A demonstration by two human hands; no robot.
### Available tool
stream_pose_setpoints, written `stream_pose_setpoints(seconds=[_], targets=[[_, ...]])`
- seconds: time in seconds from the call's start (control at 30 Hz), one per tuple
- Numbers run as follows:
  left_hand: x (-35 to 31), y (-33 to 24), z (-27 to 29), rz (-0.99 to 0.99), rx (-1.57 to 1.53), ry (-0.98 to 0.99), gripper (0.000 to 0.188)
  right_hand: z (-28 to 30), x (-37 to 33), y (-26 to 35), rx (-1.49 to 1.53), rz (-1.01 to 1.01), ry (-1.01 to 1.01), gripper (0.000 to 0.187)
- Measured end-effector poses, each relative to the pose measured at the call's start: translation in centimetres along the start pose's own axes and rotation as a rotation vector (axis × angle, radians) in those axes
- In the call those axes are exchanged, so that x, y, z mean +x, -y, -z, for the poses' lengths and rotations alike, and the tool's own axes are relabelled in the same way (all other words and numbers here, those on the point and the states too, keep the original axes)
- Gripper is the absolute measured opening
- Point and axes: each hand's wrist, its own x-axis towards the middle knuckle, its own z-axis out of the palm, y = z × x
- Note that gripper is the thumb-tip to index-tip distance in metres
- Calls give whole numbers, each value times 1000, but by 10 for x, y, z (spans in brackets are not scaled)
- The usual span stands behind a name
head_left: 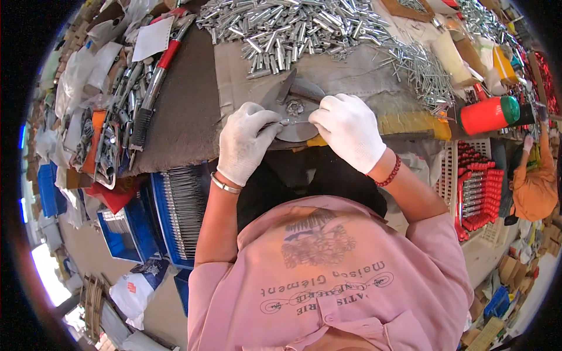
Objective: Assembling metal pegs into a circular metal base at a workshop station.
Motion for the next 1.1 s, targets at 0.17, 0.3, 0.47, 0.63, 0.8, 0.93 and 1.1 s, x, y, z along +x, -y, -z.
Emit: stream_pose_setpoints(seconds=[0.17,0.3,0.47,0.63,0.8,0.93,1.1], targets=[[0,4,-1,-7,-10,6,13,-8,2,-2,60,9,-40,7],[-2,6,-3,33,-76,24,13,-11,3,-4,113,41,-28,9],[-4,10,-11,-9,-89,-9,14,-12,4,-4,62,81,-2,12],[-3,0,-4,-44,-24,1,12,1,10,-42,16,-140,-194,6],[-3,-3,-1,-22,-53,16,12,2,30,-112,-108,-489,-23,9],[-4,1,-3,-11,-56,33,11,-20,46,-126,-242,-368,50,12],[-4,-1,-1,-40,-27,6,11,-29,62,-120,-350,-226,168,11]])
